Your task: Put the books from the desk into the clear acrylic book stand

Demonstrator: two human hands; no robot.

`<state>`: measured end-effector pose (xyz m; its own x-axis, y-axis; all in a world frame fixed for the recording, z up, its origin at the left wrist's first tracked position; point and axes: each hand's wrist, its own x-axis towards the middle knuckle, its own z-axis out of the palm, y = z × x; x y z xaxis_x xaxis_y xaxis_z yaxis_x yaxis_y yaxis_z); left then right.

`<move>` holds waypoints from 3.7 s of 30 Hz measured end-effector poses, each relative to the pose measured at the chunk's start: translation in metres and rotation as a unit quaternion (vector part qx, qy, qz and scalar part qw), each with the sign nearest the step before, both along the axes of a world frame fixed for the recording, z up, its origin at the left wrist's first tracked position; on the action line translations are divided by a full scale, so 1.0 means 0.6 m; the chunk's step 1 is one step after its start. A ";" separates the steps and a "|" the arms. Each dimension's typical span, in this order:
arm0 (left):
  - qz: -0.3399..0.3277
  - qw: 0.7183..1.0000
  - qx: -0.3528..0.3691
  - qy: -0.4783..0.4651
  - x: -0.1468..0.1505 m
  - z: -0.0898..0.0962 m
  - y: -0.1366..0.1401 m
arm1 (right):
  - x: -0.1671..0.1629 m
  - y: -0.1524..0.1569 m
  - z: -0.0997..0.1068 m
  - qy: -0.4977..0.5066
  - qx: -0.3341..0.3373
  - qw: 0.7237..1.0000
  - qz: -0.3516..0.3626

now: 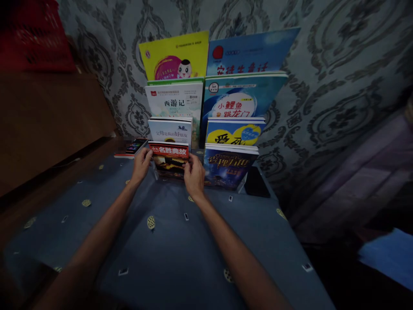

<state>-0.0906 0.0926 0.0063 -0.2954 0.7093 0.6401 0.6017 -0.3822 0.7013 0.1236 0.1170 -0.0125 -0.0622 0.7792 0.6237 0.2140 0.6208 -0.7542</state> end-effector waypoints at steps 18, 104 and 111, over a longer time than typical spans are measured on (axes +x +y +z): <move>-0.006 1.000 -0.001 0.001 0.001 0.004 -0.021 | 0.010 -0.015 -0.006 -0.017 0.005 1.000 -0.010; 0.180 0.741 -0.400 0.509 -0.176 -0.034 -0.054 | 0.037 -0.149 -0.094 -0.247 0.035 0.953 0.169; 0.067 0.757 -0.389 0.522 -0.059 -0.034 -0.131 | 0.039 -0.149 -0.093 -0.240 0.027 0.955 0.174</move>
<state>-0.1262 0.0142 -0.0142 -0.0193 0.9996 -0.0216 0.9797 0.0146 -0.1999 0.1471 0.0278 -0.0684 -0.6004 0.6259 0.4978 0.2992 0.7531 -0.5860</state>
